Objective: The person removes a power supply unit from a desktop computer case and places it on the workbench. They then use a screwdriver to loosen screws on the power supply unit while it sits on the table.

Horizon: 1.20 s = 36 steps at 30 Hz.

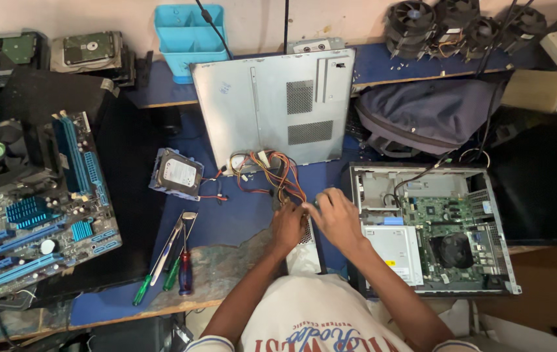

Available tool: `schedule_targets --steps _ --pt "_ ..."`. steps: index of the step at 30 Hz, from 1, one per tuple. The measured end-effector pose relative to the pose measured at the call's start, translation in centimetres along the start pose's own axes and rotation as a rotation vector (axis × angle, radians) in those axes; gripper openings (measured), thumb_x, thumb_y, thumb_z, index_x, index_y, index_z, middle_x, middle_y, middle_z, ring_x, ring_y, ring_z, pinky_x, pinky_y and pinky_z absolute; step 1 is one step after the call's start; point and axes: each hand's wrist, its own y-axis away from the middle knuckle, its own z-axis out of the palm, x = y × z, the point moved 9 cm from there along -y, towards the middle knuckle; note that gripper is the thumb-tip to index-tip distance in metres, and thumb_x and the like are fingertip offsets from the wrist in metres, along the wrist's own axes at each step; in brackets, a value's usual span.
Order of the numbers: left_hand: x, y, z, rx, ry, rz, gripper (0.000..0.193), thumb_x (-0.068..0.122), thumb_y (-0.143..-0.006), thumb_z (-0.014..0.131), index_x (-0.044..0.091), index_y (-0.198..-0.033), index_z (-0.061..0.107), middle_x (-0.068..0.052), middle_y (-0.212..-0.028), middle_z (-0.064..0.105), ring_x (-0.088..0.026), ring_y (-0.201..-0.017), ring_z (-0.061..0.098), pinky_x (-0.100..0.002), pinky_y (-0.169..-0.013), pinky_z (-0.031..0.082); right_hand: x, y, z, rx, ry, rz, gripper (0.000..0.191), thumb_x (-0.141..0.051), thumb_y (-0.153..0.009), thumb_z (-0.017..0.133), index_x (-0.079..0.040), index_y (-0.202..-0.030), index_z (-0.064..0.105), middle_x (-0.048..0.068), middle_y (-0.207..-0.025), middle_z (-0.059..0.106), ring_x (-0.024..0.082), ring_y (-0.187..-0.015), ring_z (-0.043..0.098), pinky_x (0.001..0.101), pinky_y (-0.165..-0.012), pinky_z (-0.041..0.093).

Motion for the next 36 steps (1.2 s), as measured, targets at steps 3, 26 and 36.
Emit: schedule_targets --steps 3,26,36 --pt "0.2 -0.1 -0.2 0.017 0.02 -0.005 0.022 0.015 -0.085 0.071 0.012 -0.107 0.07 -0.012 -0.093 0.062 -0.034 -0.093 0.062 -0.05 -0.076 0.045 -0.2 -0.3 -0.2 0.004 -0.093 0.0 0.028 -0.015 -0.085 0.081 0.002 -0.1 0.063 0.016 -0.097 0.063 0.036 -0.09 0.064 0.0431 -0.077 0.055" --pt "0.2 0.1 -0.2 0.013 0.032 -0.001 0.015 0.016 -0.087 0.069 0.012 -0.102 0.069 -0.01 -0.093 0.063 -0.033 -0.095 0.062 -0.05 -0.075 0.044 1.7 1.0 -0.2 0.07 -0.474 0.203 0.025 0.001 -0.078 0.079 -0.001 -0.098 0.064 0.017 -0.109 0.062 0.032 -0.098 0.067 0.0381 -0.083 0.055" --pt "0.1 0.1 -0.1 0.014 0.028 -0.007 0.013 0.02 -0.089 0.069 0.012 -0.099 0.068 -0.011 -0.093 0.063 -0.033 -0.092 0.062 -0.05 -0.076 0.044 2.1 1.5 0.0 0.105 -0.421 0.277 0.028 0.001 -0.077 0.082 -0.001 -0.095 0.06 0.015 -0.101 0.061 0.031 -0.095 0.065 0.0375 -0.084 0.054"
